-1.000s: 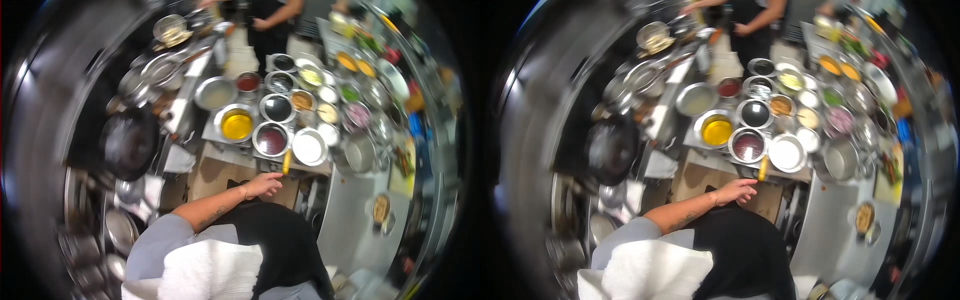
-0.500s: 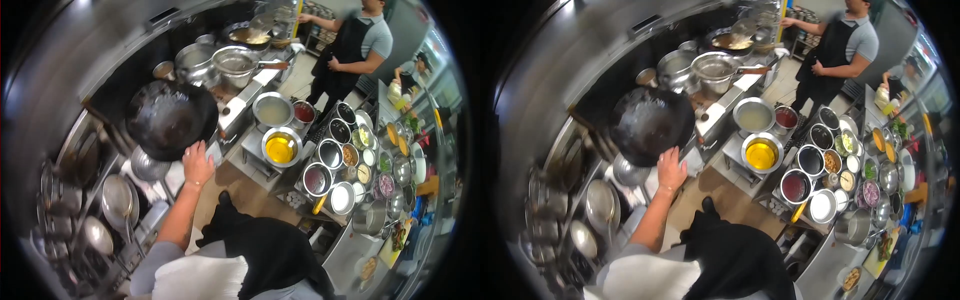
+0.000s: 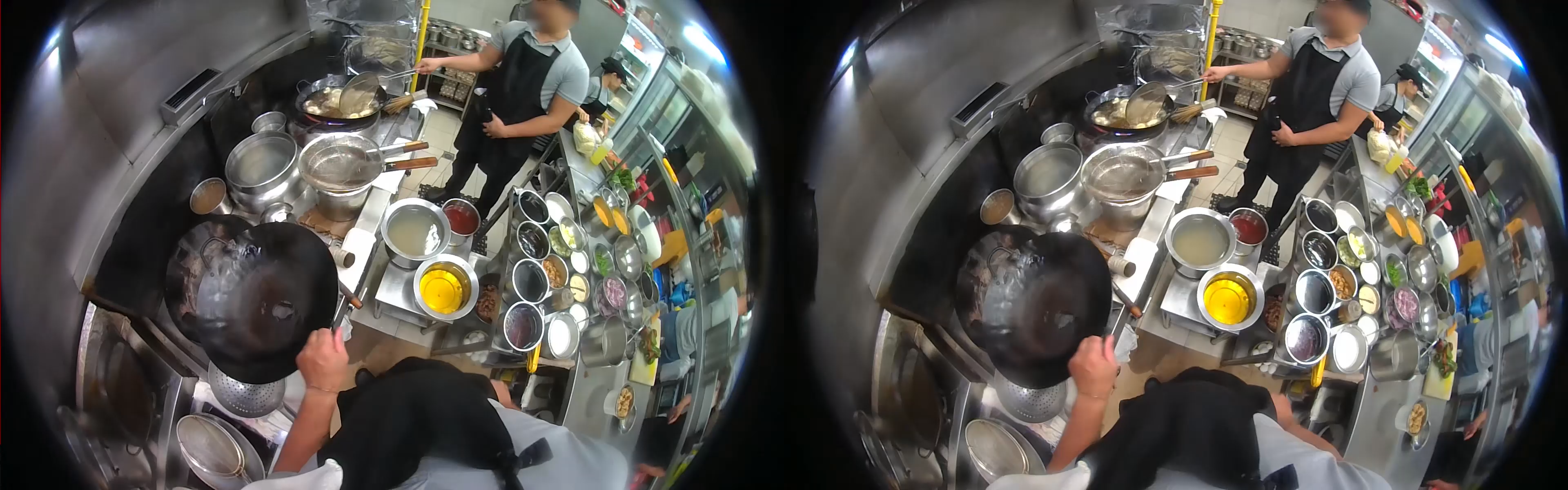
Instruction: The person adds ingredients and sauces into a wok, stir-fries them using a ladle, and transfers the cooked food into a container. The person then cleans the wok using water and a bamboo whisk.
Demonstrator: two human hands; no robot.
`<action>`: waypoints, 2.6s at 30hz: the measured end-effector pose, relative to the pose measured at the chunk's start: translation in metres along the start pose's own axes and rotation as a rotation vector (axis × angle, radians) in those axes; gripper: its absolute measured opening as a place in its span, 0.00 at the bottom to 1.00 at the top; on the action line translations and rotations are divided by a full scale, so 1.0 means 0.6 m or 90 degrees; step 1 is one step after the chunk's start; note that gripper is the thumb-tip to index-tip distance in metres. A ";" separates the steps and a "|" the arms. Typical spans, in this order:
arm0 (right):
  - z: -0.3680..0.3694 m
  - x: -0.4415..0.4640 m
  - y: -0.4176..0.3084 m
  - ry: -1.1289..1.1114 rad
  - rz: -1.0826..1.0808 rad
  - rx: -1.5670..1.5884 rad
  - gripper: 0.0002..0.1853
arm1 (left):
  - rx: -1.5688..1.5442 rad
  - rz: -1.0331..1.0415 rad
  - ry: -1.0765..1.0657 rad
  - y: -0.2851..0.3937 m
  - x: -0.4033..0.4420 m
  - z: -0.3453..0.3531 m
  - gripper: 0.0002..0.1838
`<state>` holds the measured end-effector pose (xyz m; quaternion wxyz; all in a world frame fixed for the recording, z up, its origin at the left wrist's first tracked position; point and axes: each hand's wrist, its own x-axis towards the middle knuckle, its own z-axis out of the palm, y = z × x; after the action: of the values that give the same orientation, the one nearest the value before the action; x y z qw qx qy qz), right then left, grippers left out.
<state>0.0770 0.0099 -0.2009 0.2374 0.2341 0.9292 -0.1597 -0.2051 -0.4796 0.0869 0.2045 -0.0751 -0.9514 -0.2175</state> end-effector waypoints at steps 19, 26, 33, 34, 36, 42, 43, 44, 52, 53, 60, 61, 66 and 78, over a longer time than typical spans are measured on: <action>0.052 0.645 -0.814 -0.275 -0.158 0.740 0.22 | 0.236 -0.253 0.098 -0.338 0.159 0.118 0.22; 0.217 0.766 -0.717 -0.208 -0.517 0.414 0.35 | 0.214 -0.306 0.042 -0.300 0.203 0.111 0.13; 0.087 0.645 -0.695 -0.620 -0.089 0.562 0.12 | -0.845 -0.253 -0.090 0.041 0.377 -0.043 0.09; 0.147 0.663 -0.645 -0.885 0.221 0.879 0.19 | -0.921 -0.051 -0.134 0.062 0.398 -0.066 0.10; -0.048 0.542 -0.718 -1.138 0.314 0.858 0.21 | -1.131 0.153 -0.118 0.131 0.445 -0.118 0.11; -0.271 0.410 -0.852 -0.911 0.004 0.710 0.17 | -1.438 0.314 0.001 0.245 0.476 -0.212 0.16; -0.290 0.413 -0.871 -0.799 -0.062 0.679 0.14 | -1.529 0.222 -0.090 0.256 0.462 -0.222 0.15; -0.315 0.412 -0.893 -0.679 -0.164 0.573 0.13 | -1.615 0.123 -0.198 0.266 0.452 -0.225 0.15; -0.410 0.379 -0.931 -0.602 -0.213 0.573 0.15 | -1.602 0.324 -0.259 0.317 0.394 -0.227 0.16; -0.404 0.377 -0.938 -0.630 -0.181 0.593 0.15 | -1.520 0.389 -0.375 0.305 0.384 -0.228 0.15; -0.375 0.265 -0.761 -0.552 -0.328 0.544 0.14 | -1.057 0.347 -0.332 0.151 0.243 -0.249 0.10; -0.341 0.260 -0.711 -0.548 -0.349 0.571 0.13 | -1.043 0.258 -0.322 0.121 0.215 -0.253 0.10; -0.417 0.061 -0.569 -0.417 -0.255 0.699 0.21 | -1.068 -0.073 -0.180 -0.035 0.050 -0.195 0.13; -0.259 0.065 -0.254 0.101 -0.006 0.187 0.40 | -1.019 -0.399 -0.244 -0.043 -0.075 -0.141 0.08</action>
<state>-0.0882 -0.0404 -0.0628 0.1259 0.2737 0.9127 -0.2762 -0.1401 -0.5428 0.1274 -0.1415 0.0335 -0.5081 -0.8489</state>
